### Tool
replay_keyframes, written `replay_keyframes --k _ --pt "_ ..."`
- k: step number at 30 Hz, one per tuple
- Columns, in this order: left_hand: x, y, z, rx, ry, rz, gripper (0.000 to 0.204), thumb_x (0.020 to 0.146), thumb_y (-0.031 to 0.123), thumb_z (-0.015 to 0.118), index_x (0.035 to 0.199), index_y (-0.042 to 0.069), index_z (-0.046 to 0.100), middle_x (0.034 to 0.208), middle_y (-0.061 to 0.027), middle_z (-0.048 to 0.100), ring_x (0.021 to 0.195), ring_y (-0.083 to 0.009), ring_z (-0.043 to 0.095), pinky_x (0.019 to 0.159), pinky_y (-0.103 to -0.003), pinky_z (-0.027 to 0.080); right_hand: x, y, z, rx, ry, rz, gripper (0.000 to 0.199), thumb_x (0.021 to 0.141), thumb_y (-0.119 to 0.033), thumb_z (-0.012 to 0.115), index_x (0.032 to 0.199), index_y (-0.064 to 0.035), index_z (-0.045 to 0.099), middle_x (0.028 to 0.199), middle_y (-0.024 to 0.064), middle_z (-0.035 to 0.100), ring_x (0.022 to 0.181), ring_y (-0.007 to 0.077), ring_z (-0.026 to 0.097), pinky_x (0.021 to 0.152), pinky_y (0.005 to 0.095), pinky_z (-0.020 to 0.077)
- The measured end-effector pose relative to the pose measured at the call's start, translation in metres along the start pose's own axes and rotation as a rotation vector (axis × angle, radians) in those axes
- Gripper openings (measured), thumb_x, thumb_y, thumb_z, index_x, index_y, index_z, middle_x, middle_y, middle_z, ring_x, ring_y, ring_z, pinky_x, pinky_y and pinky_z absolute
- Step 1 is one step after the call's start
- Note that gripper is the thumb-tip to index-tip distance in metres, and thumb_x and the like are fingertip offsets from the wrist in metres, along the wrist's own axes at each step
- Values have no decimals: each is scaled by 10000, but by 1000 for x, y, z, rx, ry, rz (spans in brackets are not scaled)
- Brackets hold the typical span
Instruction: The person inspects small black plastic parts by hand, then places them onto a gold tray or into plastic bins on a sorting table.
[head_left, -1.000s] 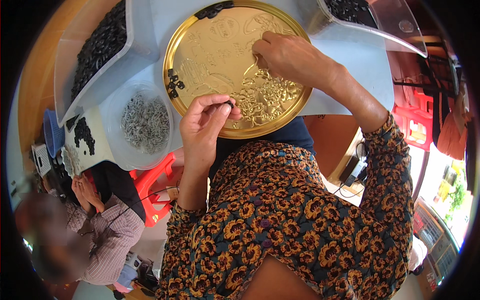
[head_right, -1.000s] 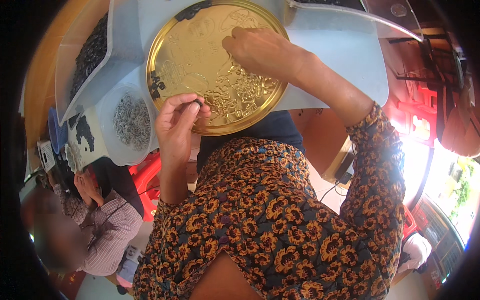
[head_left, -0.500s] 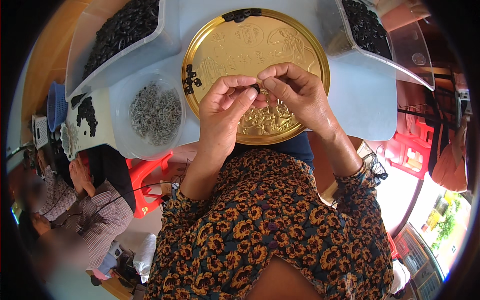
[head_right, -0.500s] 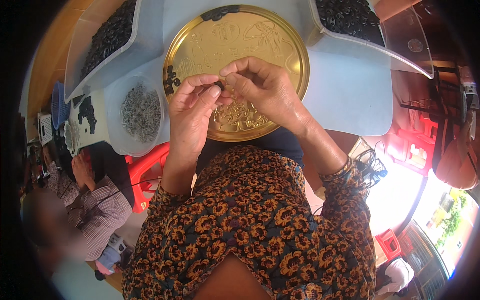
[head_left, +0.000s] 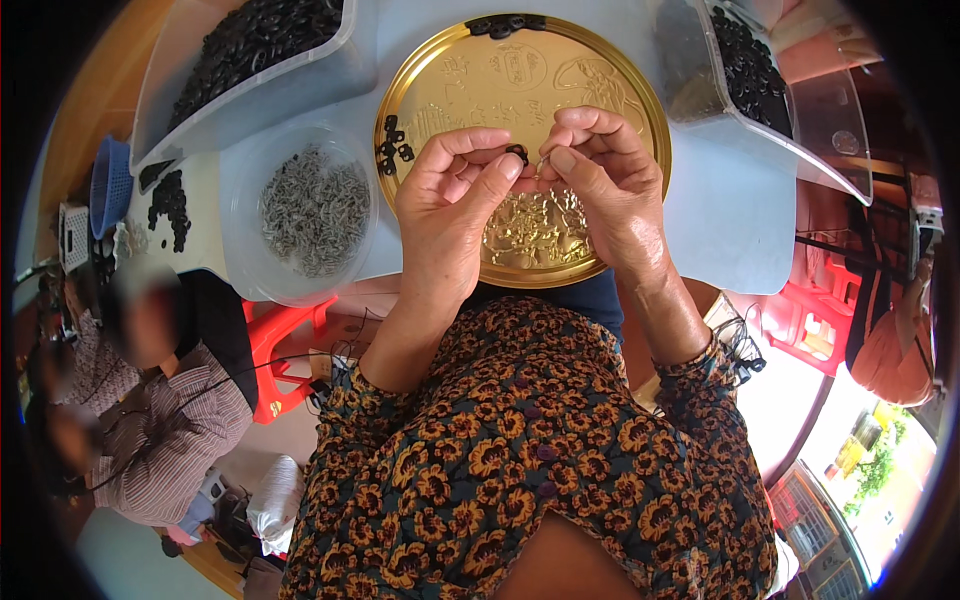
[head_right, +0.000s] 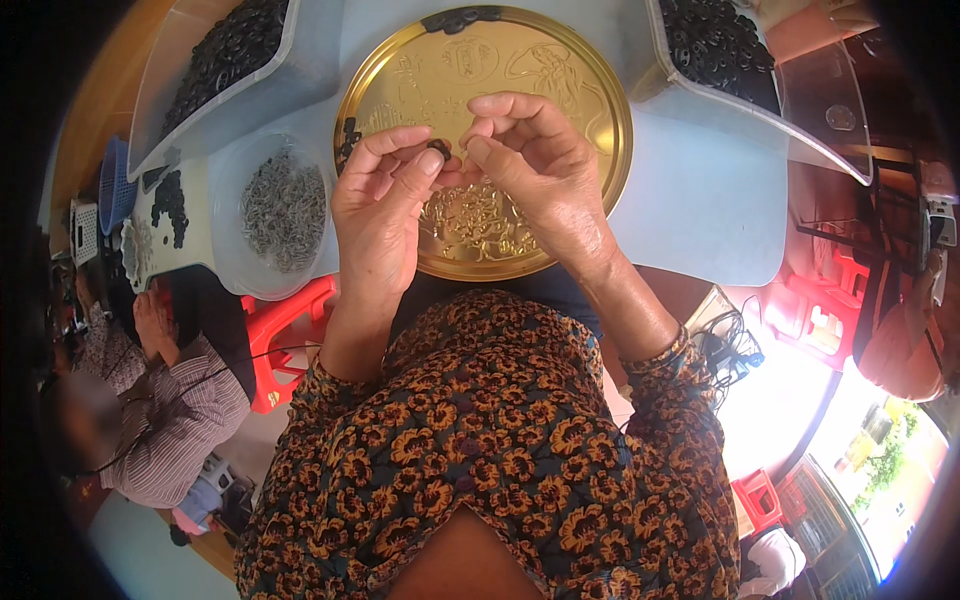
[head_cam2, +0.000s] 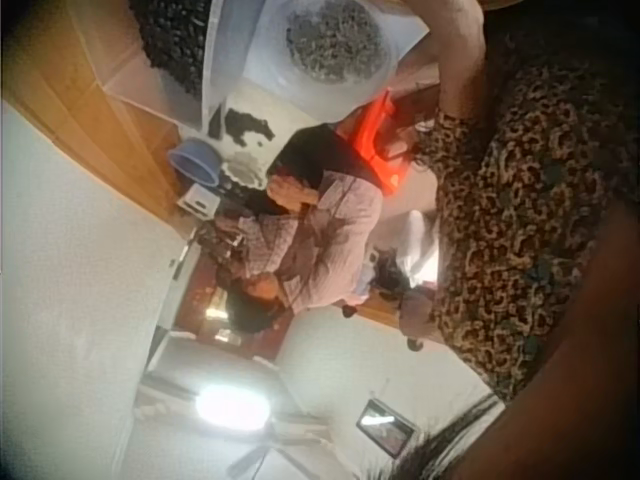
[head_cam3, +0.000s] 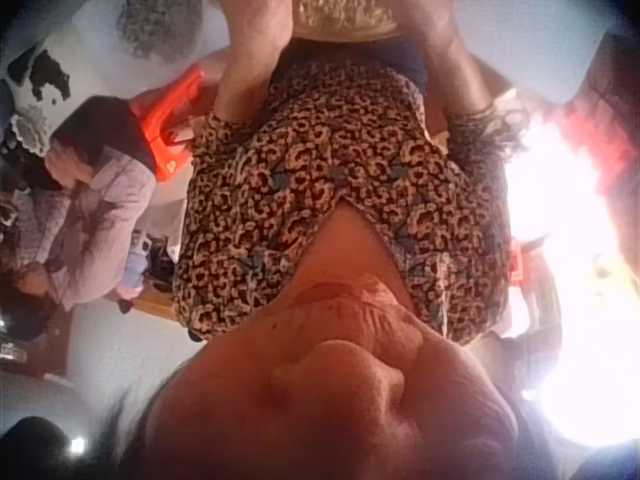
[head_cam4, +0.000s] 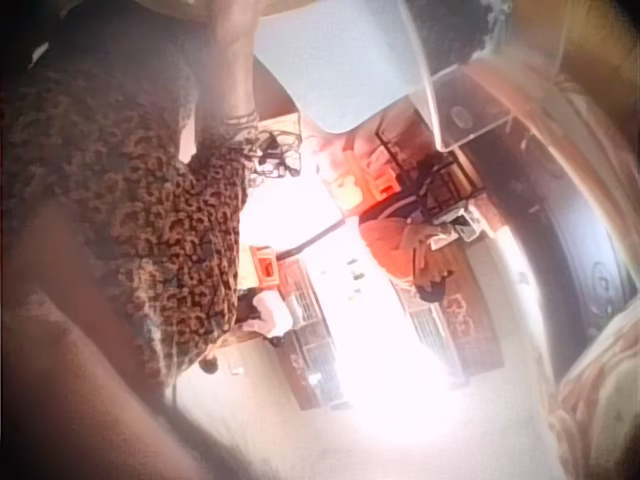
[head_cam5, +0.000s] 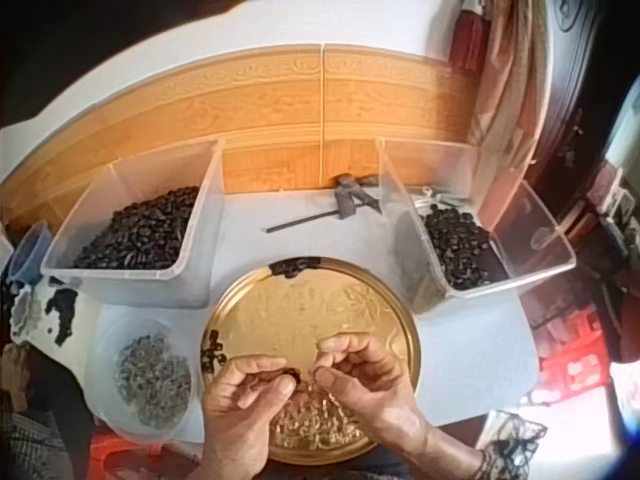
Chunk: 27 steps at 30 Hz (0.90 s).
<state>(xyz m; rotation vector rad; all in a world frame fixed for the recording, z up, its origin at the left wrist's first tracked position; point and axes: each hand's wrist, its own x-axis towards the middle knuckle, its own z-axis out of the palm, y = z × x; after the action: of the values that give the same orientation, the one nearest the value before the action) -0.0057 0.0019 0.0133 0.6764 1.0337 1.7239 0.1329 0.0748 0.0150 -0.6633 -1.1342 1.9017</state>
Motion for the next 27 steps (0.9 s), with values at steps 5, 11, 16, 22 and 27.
replay_keyframes --k 5,11,16,22,27 --pt "0 0 0 33 -7 53 212 900 -34 587 1110 -25 560 994 -114 635 891 -206 658 819 -360 564 2 0 6 -1 5 -90 286 900 17 604 1180 -7 554 974 22 585 859 91 585 796 243 514" --pt "-2 4 4 28 4 81 203 896 -33 596 1097 -15 571 988 -97 634 900 -183 652 786 -322 562 6 7 9 -20 10 -133 282 904 5 608 1180 -18 559 971 8 572 898 74 557 794 229 497" --pt "-3 6 4 55 53 96 200 879 -62 618 1076 -42 592 1004 -99 633 908 -147 640 811 -286 563 6 5 14 -83 11 -170 281 903 1 611 1179 -26 563 971 4 567 885 71 555 776 223 502" --pt "-2 6 10 19 42 134 184 892 -28 610 1076 -22 608 999 -96 647 899 -154 640 770 -299 565 5 9 14 -69 17 -186 279 910 6 600 1184 -22 554 969 10 566 879 72 563 759 218 514" --pt "-2 5 9 12 36 136 169 897 -36 597 1066 -32 600 996 -109 645 898 -171 647 810 -330 576 2 8 16 -69 12 -215 299 918 19 576 1211 -16 525 966 23 562 872 90 583 773 237 535"
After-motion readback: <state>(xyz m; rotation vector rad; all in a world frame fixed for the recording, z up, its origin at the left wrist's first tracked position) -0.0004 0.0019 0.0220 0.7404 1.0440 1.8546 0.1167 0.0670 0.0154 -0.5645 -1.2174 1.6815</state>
